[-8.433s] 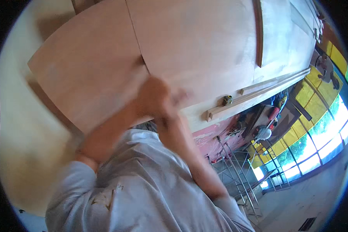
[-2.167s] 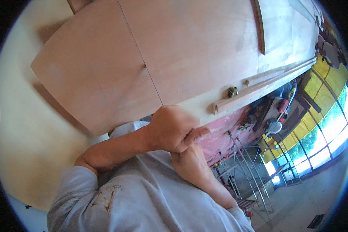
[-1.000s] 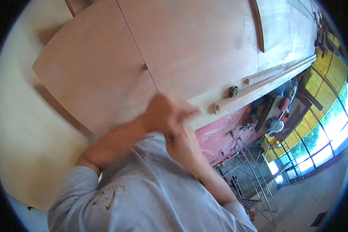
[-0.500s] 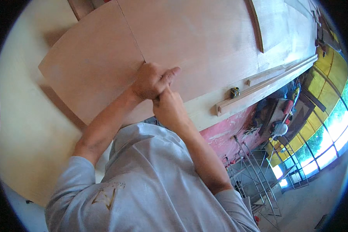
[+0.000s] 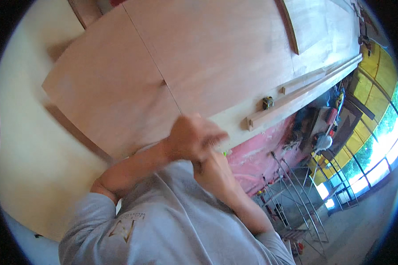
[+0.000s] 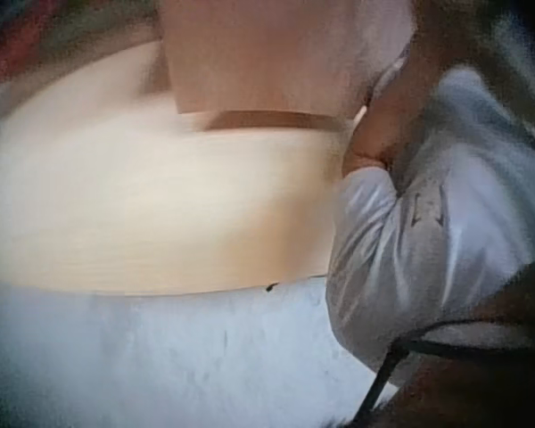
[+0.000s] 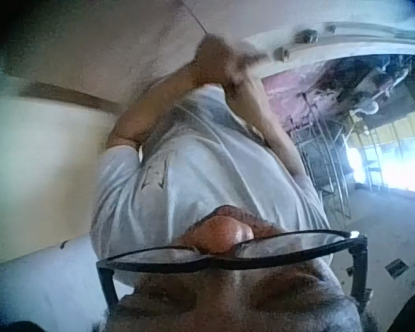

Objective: The person cuts a wooden board with a hand saw while holding the board in place on a workbench.

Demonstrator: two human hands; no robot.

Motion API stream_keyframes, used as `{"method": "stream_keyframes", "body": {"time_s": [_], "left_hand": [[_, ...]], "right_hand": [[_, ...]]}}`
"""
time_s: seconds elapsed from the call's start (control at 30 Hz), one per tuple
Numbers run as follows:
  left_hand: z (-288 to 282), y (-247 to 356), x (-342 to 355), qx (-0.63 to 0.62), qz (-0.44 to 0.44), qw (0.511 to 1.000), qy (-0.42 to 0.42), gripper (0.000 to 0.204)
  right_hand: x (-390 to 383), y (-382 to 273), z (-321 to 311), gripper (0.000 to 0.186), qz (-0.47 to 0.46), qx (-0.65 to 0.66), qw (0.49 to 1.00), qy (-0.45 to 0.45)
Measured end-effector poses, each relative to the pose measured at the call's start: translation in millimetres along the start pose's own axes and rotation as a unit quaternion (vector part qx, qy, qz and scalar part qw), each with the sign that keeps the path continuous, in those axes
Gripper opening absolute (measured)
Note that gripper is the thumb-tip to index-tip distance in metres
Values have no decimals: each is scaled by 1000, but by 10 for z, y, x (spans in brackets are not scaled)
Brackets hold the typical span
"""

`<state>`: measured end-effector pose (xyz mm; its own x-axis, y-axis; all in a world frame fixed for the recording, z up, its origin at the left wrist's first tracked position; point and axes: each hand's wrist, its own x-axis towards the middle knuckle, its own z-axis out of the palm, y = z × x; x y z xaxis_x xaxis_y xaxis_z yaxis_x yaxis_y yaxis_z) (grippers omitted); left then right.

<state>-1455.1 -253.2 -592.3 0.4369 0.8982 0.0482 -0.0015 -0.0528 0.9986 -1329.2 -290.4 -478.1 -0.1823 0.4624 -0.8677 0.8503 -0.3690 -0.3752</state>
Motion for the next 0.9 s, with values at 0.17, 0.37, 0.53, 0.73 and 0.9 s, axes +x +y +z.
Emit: {"method": "stream_keyframes", "body": {"time_s": [0.17, 0.37, 0.53, 0.73, 0.9], "left_hand": [[-117, -227, 191, 39, -55, 996, -65, 32], [-121, -131, 30, 55, 10, 998, -38, 30], [-225, -462, 101, 77, -15, 997, -10, 47], [33, -261, 10, 13, 5, 1000, 16, 46], [-4, -561, 22, 107, -18, 991, -71, 45]], "right_hand": [[637, -42, 19, 28, -20, 4, 999, 48], [141, -116, -12, 28, -15, 7, 999, 36], [507, -145, 52, 24, -25, 1, 997, 77], [215, -87, -19, 24, -36, -18, 995, 95], [521, -191, 16, 21, -81, -17, 991, 105]]}}
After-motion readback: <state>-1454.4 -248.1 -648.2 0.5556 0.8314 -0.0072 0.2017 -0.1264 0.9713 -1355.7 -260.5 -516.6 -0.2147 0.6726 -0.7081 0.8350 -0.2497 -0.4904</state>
